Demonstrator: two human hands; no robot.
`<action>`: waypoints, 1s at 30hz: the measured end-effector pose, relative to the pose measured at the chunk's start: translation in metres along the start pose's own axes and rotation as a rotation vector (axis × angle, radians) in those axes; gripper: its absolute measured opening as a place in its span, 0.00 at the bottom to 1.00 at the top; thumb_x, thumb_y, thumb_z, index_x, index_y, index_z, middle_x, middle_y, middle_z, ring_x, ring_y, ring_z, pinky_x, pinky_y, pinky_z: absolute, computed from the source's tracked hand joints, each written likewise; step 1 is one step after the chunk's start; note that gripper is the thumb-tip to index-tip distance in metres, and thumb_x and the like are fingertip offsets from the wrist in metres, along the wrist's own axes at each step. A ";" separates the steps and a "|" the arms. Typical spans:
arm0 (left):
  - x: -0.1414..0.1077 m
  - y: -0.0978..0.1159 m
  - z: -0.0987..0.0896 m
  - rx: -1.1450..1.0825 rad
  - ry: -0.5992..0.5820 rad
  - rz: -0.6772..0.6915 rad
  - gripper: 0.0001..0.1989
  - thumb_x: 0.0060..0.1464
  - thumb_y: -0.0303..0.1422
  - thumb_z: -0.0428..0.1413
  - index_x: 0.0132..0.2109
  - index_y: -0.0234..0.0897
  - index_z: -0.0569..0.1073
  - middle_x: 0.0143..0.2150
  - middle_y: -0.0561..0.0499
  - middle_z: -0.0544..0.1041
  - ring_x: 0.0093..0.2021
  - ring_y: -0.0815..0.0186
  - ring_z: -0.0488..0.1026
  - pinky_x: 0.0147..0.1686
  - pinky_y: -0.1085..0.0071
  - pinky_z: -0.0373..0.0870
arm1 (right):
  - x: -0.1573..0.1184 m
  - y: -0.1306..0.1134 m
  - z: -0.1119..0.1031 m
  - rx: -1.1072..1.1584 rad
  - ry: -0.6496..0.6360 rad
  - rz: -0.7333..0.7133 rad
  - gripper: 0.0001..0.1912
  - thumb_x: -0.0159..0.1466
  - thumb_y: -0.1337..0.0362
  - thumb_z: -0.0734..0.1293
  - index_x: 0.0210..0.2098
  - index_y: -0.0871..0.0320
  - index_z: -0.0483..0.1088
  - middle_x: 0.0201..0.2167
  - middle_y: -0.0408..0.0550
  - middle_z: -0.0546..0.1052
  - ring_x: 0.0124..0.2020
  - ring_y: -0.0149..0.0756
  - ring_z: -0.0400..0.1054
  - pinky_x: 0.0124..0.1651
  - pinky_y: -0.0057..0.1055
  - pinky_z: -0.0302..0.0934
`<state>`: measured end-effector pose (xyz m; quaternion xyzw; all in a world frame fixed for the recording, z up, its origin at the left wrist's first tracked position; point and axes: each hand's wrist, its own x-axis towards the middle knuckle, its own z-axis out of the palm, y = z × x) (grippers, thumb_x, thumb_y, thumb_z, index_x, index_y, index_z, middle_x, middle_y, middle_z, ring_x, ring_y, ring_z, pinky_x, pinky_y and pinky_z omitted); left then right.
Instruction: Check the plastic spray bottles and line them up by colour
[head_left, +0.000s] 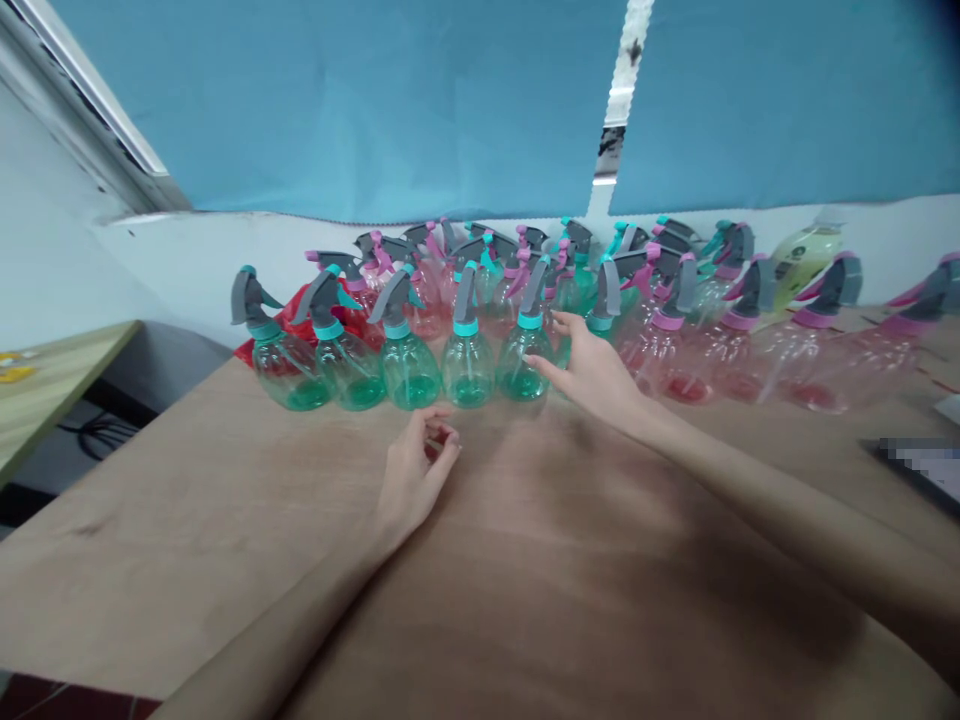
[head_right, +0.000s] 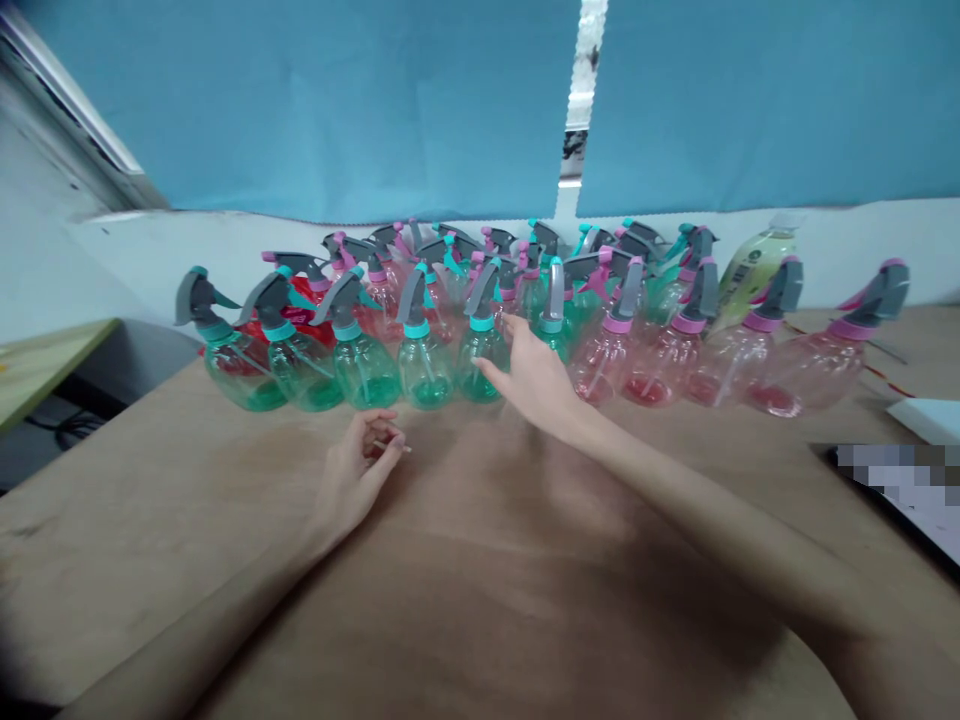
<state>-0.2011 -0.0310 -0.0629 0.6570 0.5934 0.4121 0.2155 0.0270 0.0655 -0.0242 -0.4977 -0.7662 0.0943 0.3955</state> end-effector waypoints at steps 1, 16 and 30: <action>0.000 -0.001 0.000 -0.004 -0.001 -0.003 0.12 0.57 0.34 0.51 0.48 0.39 0.63 0.37 0.50 0.72 0.32 0.66 0.75 0.32 0.69 0.71 | 0.001 0.000 0.002 -0.001 -0.009 0.004 0.35 0.60 0.54 0.64 0.61 0.66 0.54 0.56 0.66 0.68 0.53 0.56 0.66 0.50 0.52 0.61; 0.001 -0.004 0.002 0.013 0.031 -0.040 0.13 0.57 0.36 0.51 0.48 0.38 0.64 0.37 0.50 0.73 0.32 0.67 0.76 0.29 0.72 0.69 | 0.018 -0.002 0.020 -0.007 -0.130 0.119 0.43 0.58 0.52 0.66 0.62 0.74 0.49 0.48 0.71 0.72 0.46 0.58 0.70 0.46 0.50 0.63; -0.004 0.028 0.024 0.079 0.046 0.017 0.11 0.56 0.35 0.52 0.46 0.37 0.67 0.37 0.50 0.73 0.29 0.69 0.72 0.31 0.71 0.69 | -0.010 -0.004 0.001 -0.088 -0.170 0.063 0.39 0.59 0.46 0.63 0.59 0.70 0.55 0.52 0.69 0.67 0.50 0.59 0.66 0.46 0.49 0.63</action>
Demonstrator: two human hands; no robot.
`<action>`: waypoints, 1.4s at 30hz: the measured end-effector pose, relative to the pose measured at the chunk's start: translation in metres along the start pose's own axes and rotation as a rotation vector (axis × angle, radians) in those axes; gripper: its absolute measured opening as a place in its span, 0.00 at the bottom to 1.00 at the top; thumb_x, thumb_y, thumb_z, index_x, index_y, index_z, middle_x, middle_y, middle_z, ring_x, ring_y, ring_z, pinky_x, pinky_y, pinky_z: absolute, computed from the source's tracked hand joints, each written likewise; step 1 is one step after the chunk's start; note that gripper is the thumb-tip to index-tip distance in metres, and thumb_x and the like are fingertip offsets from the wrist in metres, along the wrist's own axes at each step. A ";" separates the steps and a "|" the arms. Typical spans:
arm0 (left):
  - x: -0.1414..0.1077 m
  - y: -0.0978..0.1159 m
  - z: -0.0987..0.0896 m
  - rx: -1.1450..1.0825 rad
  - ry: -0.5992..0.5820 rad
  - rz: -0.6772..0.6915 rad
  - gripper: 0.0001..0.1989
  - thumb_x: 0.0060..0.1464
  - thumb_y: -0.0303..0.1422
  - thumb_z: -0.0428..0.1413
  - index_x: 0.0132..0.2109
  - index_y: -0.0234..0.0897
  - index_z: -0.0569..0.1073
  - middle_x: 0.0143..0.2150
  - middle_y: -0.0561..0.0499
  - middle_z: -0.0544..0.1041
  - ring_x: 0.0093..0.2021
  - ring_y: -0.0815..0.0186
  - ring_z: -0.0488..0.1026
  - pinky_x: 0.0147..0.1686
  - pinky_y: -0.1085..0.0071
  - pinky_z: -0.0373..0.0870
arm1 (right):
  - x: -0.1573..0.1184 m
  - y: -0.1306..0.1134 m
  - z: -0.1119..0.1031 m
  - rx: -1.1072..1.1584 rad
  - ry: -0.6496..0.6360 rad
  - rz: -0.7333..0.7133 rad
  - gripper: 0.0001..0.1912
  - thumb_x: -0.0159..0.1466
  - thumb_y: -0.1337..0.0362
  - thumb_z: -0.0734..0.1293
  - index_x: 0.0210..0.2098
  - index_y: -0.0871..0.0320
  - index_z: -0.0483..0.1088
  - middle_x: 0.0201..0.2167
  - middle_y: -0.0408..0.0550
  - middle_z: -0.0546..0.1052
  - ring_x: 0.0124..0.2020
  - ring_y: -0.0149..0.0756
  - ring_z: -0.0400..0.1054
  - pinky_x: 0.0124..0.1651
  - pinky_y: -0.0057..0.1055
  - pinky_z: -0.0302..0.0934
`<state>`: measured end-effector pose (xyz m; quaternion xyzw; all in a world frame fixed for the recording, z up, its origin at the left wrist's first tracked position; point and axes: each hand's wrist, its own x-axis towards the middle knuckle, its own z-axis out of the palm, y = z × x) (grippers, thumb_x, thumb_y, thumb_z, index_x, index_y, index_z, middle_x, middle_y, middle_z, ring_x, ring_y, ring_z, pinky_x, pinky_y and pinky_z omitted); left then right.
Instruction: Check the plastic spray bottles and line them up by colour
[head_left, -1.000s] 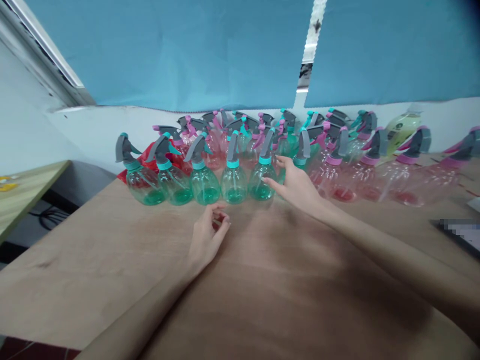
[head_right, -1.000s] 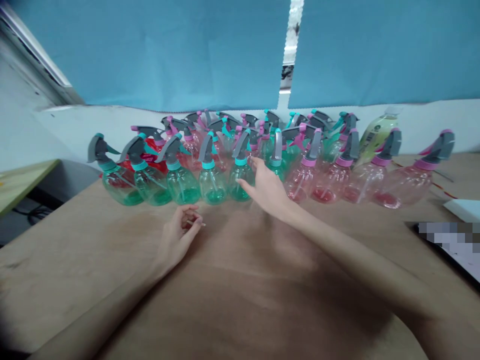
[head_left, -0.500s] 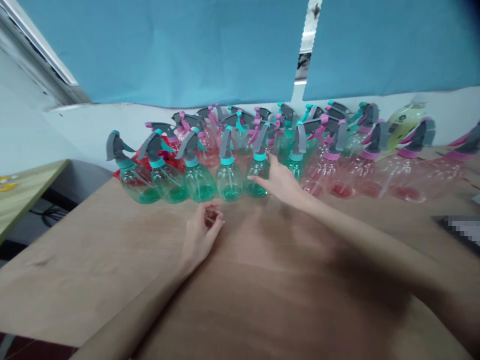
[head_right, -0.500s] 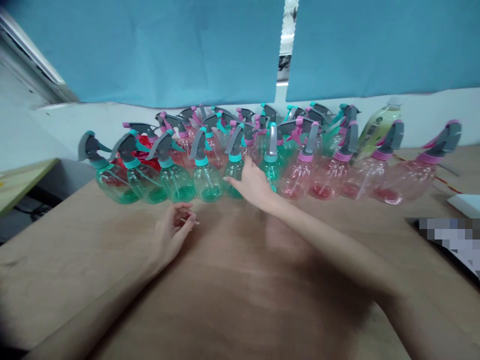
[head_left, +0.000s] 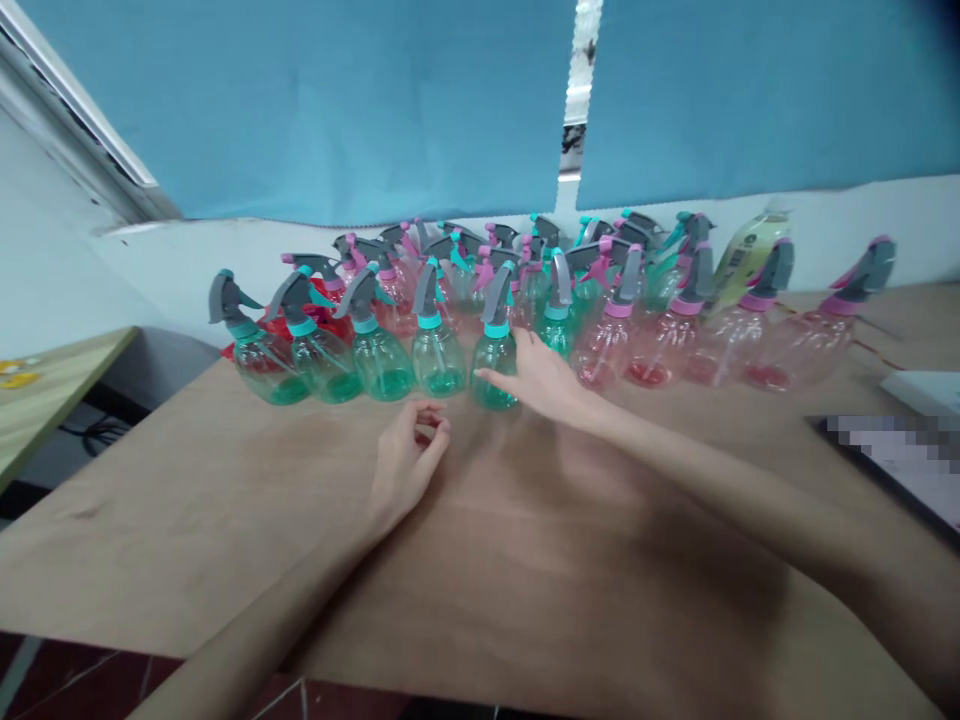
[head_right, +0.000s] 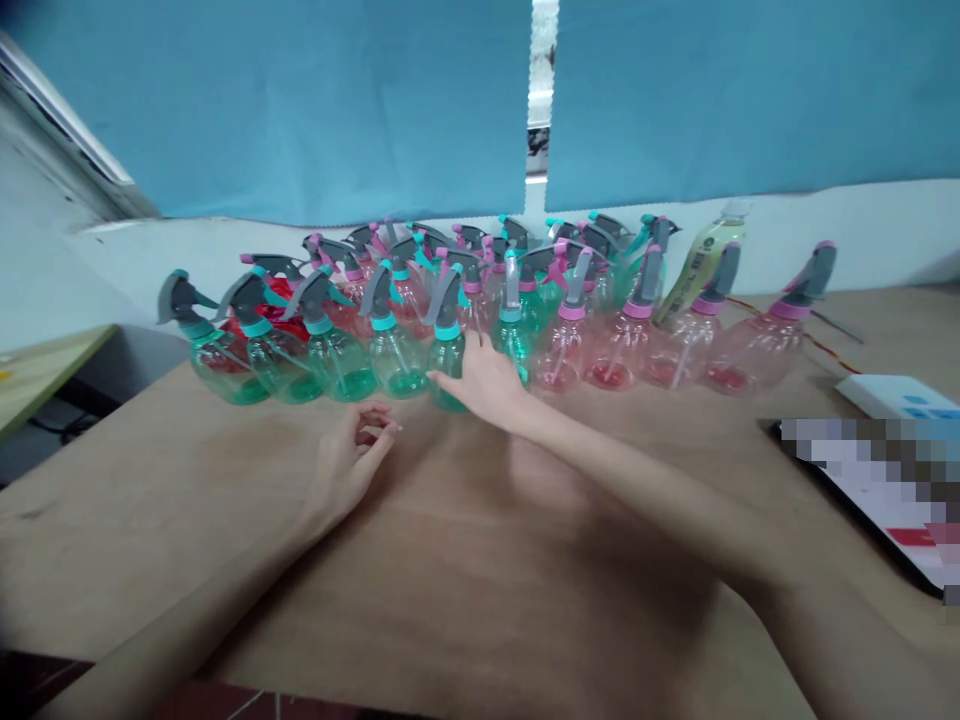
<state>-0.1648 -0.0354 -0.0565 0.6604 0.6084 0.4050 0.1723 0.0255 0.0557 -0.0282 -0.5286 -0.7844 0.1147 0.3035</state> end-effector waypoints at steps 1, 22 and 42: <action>0.000 0.005 0.003 -0.007 0.013 0.005 0.12 0.56 0.35 0.52 0.46 0.37 0.67 0.38 0.50 0.73 0.31 0.69 0.72 0.32 0.70 0.70 | -0.006 0.001 -0.003 -0.008 -0.006 -0.008 0.40 0.59 0.45 0.63 0.59 0.69 0.56 0.53 0.69 0.67 0.50 0.60 0.66 0.46 0.49 0.63; 0.013 0.135 0.073 -0.353 -0.095 0.141 0.15 0.54 0.36 0.55 0.48 0.39 0.68 0.38 0.51 0.73 0.37 0.66 0.72 0.39 0.68 0.70 | -0.126 0.024 -0.065 -0.025 -0.086 -0.184 0.34 0.61 0.44 0.58 0.57 0.63 0.56 0.48 0.61 0.70 0.44 0.54 0.70 0.34 0.44 0.67; 0.024 0.137 0.068 -0.384 -0.221 0.188 0.12 0.46 0.25 0.51 0.39 0.39 0.70 0.37 0.52 0.74 0.34 0.66 0.72 0.42 0.64 0.71 | -0.110 0.120 -0.040 -0.009 -0.238 -0.348 0.31 0.66 0.46 0.56 0.60 0.62 0.60 0.60 0.59 0.65 0.61 0.48 0.58 0.61 0.47 0.55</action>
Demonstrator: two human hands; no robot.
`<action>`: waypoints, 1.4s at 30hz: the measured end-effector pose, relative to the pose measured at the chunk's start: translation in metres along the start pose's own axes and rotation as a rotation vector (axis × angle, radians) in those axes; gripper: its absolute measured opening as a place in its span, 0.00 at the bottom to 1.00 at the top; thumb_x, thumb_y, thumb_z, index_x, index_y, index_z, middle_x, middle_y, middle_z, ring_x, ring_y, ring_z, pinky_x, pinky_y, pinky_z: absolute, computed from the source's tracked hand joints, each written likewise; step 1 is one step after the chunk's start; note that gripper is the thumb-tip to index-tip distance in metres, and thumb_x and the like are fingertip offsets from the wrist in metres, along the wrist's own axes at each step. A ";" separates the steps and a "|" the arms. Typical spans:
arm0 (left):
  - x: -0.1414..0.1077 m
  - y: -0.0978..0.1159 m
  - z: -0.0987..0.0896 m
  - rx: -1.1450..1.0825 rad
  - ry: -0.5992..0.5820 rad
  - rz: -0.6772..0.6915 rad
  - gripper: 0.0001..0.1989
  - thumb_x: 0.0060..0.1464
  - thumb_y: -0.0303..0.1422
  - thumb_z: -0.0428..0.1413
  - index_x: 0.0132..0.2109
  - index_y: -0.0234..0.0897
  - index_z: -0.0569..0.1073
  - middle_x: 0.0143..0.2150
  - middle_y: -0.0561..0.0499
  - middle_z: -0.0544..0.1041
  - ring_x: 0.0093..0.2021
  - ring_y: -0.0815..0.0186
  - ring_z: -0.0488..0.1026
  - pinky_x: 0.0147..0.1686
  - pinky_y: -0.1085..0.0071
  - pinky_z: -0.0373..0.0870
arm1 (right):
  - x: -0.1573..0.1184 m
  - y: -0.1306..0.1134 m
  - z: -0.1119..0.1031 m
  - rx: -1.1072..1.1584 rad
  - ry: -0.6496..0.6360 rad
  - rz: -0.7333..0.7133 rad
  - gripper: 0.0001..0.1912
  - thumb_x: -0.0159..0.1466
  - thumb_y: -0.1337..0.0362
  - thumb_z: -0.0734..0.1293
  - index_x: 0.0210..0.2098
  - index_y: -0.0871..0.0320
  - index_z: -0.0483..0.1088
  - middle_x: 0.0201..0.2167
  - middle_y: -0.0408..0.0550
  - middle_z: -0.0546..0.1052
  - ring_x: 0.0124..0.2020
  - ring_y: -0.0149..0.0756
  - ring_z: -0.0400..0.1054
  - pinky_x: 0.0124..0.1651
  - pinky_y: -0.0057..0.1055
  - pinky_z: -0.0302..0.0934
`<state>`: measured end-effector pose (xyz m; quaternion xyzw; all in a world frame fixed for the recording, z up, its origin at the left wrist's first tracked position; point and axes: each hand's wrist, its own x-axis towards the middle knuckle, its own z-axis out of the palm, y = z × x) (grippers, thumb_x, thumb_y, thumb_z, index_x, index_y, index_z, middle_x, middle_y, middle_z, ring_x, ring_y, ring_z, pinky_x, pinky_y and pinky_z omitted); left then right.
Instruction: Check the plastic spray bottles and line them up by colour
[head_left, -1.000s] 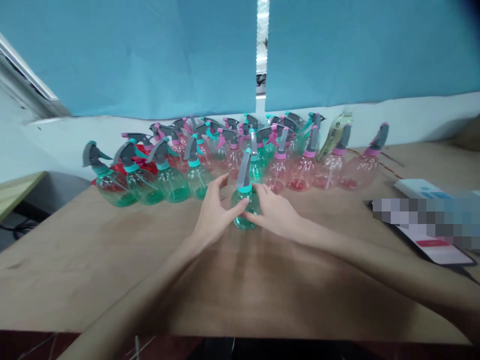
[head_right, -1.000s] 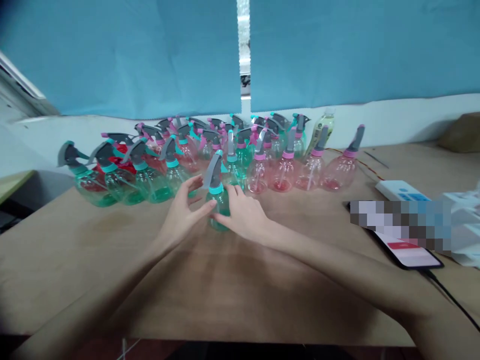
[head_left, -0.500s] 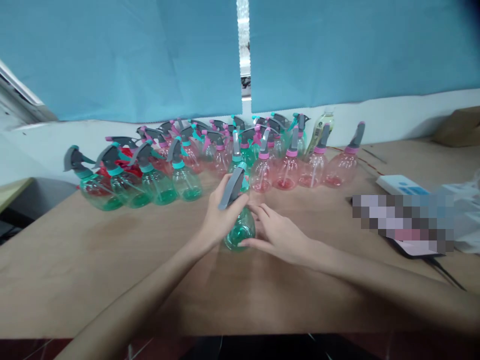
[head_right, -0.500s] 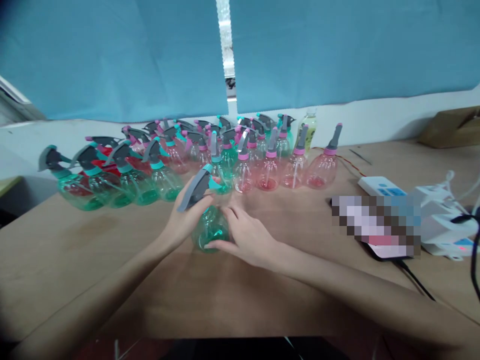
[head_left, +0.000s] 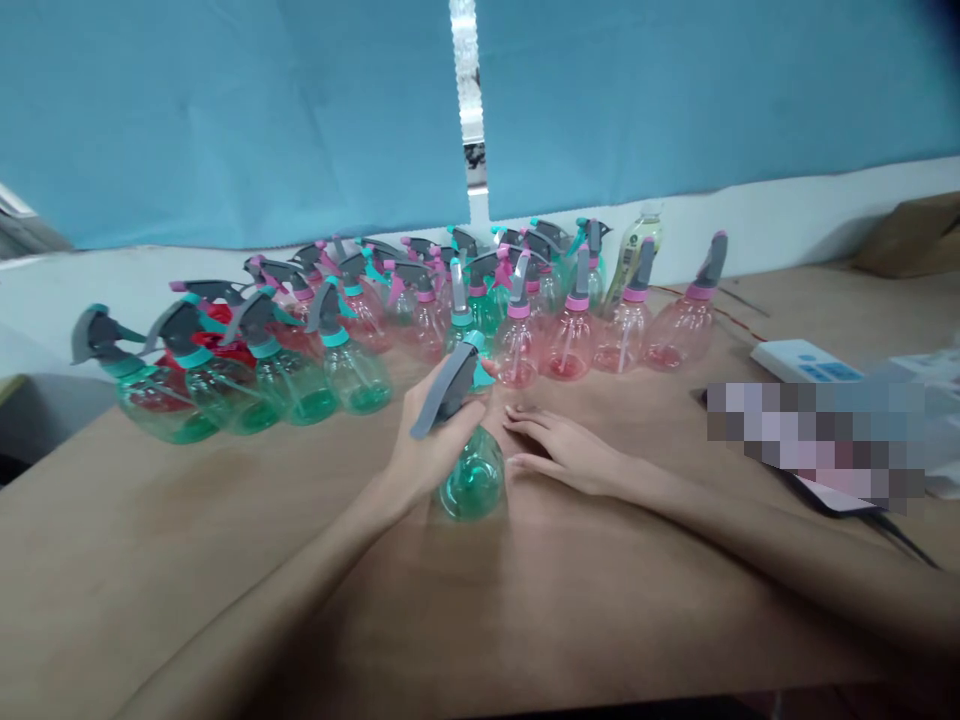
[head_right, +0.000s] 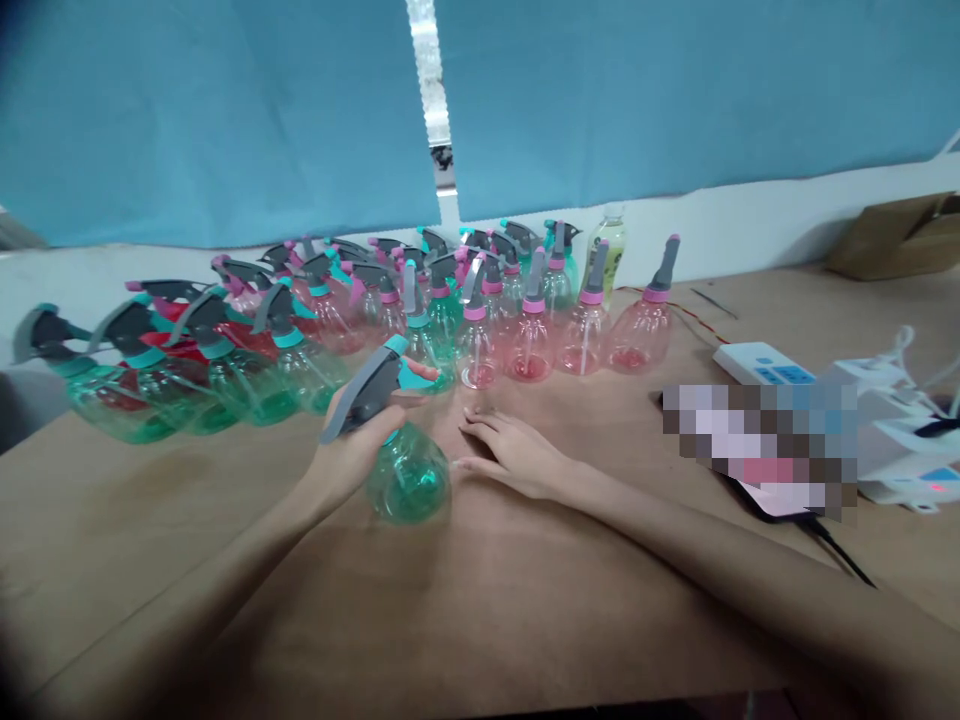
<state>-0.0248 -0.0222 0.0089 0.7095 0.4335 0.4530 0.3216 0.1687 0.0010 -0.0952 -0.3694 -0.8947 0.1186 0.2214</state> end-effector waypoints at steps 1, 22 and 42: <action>0.000 0.000 0.000 0.006 0.009 -0.006 0.10 0.46 0.25 0.51 0.37 0.39 0.69 0.34 0.53 0.73 0.32 0.66 0.72 0.41 0.64 0.72 | 0.002 0.001 0.000 0.004 0.003 -0.006 0.30 0.66 0.47 0.56 0.59 0.61 0.60 0.59 0.59 0.66 0.61 0.47 0.58 0.60 0.47 0.55; 0.008 -0.007 0.007 0.125 -0.005 0.145 0.15 0.47 0.24 0.50 0.44 0.38 0.68 0.31 0.55 0.69 0.27 0.71 0.66 0.29 0.72 0.66 | 0.004 0.004 0.004 0.017 0.058 -0.005 0.25 0.67 0.52 0.57 0.57 0.59 0.64 0.57 0.55 0.69 0.59 0.46 0.61 0.59 0.47 0.58; 0.003 -0.002 0.004 0.070 -0.089 0.088 0.11 0.49 0.26 0.51 0.41 0.40 0.69 0.28 0.55 0.71 0.28 0.66 0.70 0.32 0.68 0.69 | 0.004 0.002 0.000 0.032 0.054 0.005 0.24 0.67 0.53 0.58 0.57 0.60 0.64 0.57 0.56 0.69 0.59 0.46 0.61 0.59 0.46 0.57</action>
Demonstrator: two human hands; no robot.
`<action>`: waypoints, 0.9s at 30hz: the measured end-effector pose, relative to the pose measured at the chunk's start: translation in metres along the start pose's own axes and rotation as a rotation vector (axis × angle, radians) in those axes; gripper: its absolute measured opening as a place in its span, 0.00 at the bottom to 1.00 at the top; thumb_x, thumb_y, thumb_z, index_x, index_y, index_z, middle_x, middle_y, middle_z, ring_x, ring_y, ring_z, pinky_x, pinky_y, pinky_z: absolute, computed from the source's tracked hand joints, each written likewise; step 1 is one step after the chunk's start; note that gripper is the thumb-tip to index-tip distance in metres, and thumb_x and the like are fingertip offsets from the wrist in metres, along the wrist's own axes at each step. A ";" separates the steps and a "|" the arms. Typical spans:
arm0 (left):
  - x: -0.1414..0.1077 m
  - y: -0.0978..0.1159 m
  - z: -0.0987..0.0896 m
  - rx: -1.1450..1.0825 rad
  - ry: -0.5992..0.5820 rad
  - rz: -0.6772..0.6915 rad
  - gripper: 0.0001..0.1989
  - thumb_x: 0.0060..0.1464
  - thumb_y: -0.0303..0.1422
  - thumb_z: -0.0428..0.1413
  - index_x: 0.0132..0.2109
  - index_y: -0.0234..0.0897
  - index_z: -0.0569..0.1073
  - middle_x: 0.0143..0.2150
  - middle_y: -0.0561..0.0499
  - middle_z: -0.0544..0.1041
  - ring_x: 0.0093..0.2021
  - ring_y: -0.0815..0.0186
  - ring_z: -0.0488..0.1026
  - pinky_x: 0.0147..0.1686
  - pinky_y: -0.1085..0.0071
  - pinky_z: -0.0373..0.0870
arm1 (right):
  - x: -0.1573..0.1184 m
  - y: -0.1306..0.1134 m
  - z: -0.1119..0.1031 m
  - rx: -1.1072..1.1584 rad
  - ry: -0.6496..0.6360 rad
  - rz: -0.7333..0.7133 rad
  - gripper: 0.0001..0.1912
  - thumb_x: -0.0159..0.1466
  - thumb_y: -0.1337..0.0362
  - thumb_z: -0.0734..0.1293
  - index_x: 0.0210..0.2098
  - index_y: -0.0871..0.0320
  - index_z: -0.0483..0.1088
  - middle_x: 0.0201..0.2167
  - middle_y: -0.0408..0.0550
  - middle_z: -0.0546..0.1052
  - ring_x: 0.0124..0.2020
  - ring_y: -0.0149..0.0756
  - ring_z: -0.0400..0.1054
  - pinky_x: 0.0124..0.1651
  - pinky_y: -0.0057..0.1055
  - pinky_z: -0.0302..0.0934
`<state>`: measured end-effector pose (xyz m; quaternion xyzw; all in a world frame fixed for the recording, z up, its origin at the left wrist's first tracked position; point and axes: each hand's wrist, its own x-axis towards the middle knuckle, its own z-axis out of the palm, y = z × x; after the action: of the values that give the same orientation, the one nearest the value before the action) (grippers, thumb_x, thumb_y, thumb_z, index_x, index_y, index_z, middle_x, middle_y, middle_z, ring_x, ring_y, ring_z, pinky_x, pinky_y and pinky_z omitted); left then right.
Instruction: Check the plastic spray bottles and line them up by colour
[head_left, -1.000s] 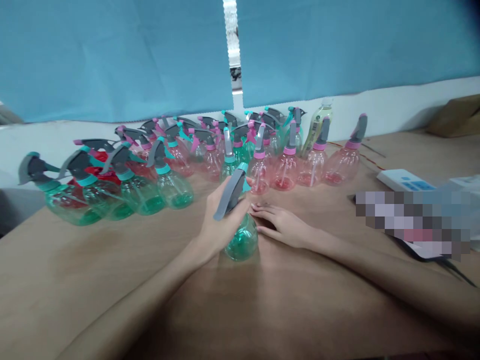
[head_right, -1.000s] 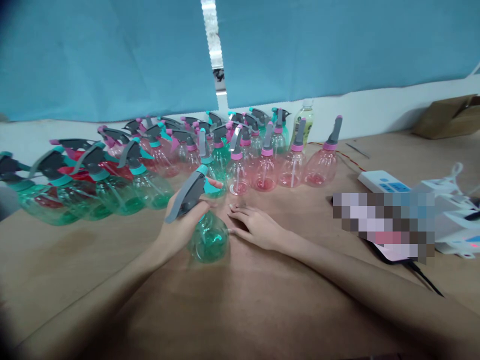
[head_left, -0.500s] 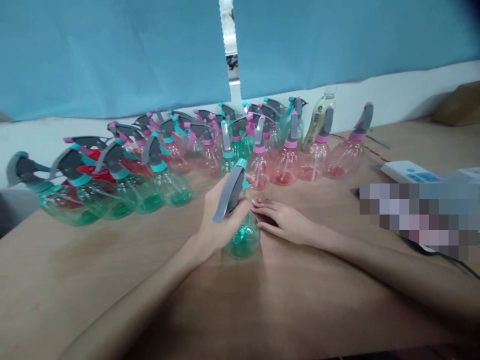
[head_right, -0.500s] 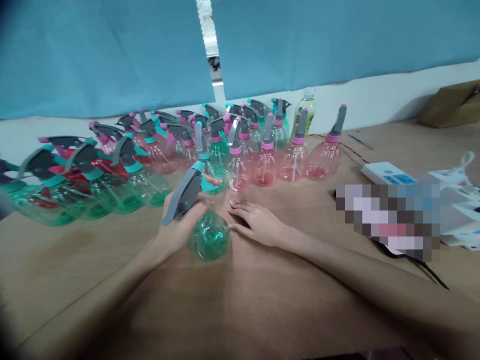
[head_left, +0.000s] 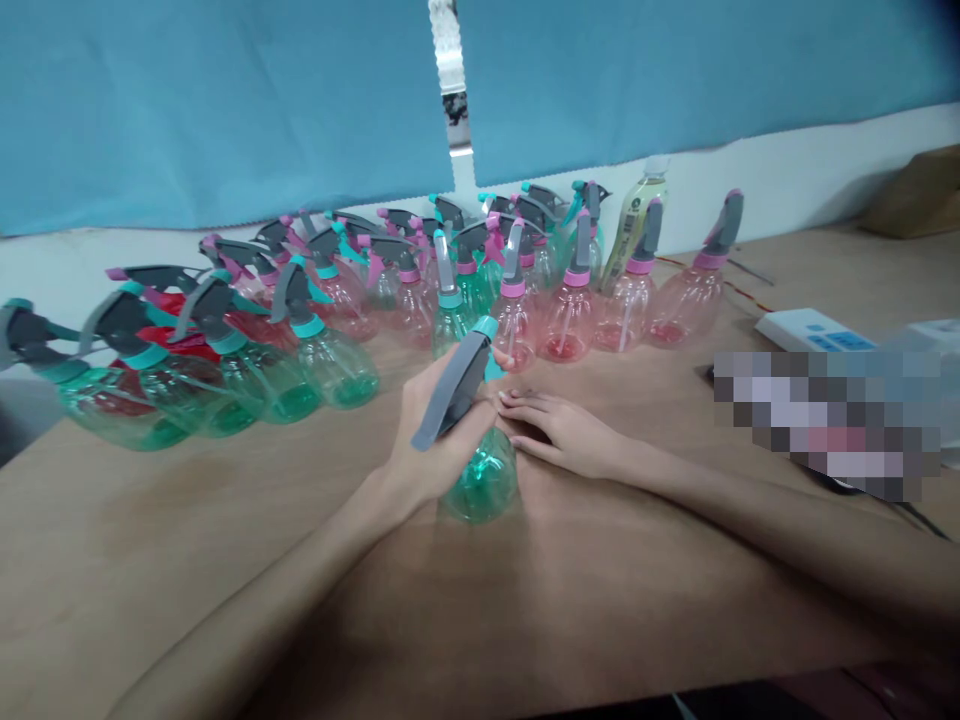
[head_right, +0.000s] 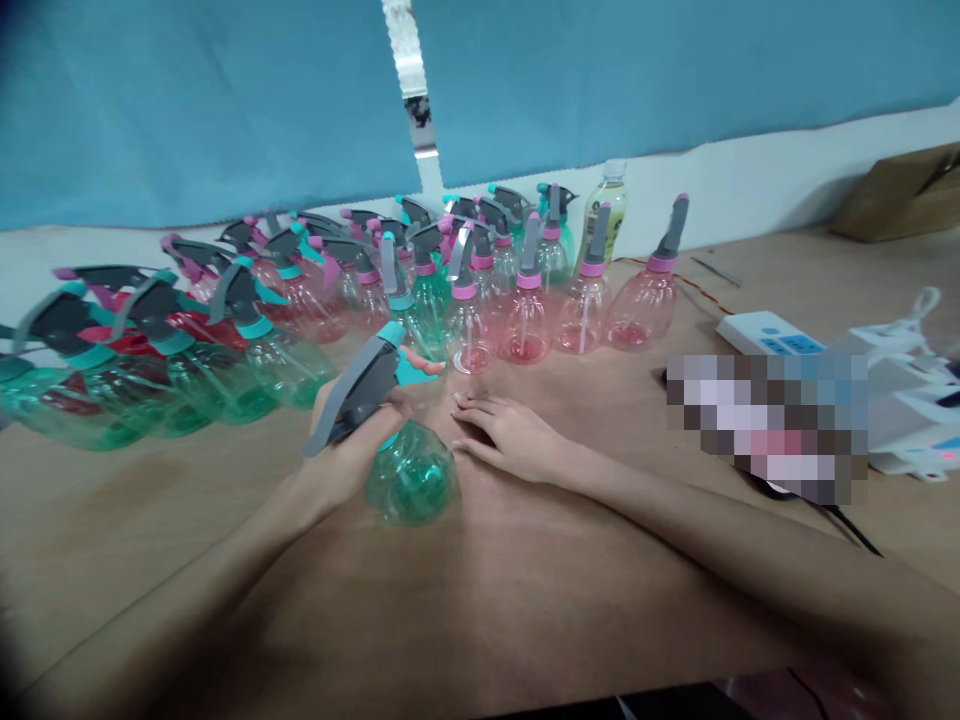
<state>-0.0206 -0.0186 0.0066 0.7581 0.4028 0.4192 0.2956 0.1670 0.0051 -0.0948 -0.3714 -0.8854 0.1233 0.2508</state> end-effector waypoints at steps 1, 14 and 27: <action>-0.001 0.001 0.000 -0.016 -0.013 0.004 0.12 0.48 0.25 0.51 0.42 0.41 0.69 0.30 0.55 0.73 0.31 0.65 0.71 0.34 0.67 0.70 | 0.000 0.000 0.000 0.003 0.002 0.003 0.24 0.66 0.53 0.58 0.57 0.59 0.64 0.57 0.56 0.69 0.59 0.46 0.61 0.59 0.46 0.58; -0.004 0.005 -0.002 0.043 0.004 0.000 0.04 0.47 0.28 0.52 0.32 0.39 0.68 0.26 0.54 0.69 0.28 0.65 0.68 0.32 0.67 0.68 | 0.001 -0.001 -0.002 -0.014 -0.005 -0.018 0.24 0.67 0.55 0.59 0.56 0.62 0.65 0.56 0.57 0.70 0.58 0.45 0.62 0.59 0.43 0.57; -0.006 0.010 0.007 -0.019 0.012 -0.014 0.06 0.46 0.25 0.52 0.32 0.40 0.66 0.28 0.56 0.68 0.29 0.67 0.68 0.32 0.70 0.68 | 0.001 0.000 0.000 0.002 0.025 -0.028 0.21 0.67 0.55 0.58 0.55 0.58 0.66 0.55 0.55 0.71 0.58 0.45 0.62 0.59 0.46 0.58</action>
<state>-0.0132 -0.0297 0.0085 0.7498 0.4060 0.4255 0.3033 0.1667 0.0055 -0.0945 -0.3604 -0.8872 0.1161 0.2636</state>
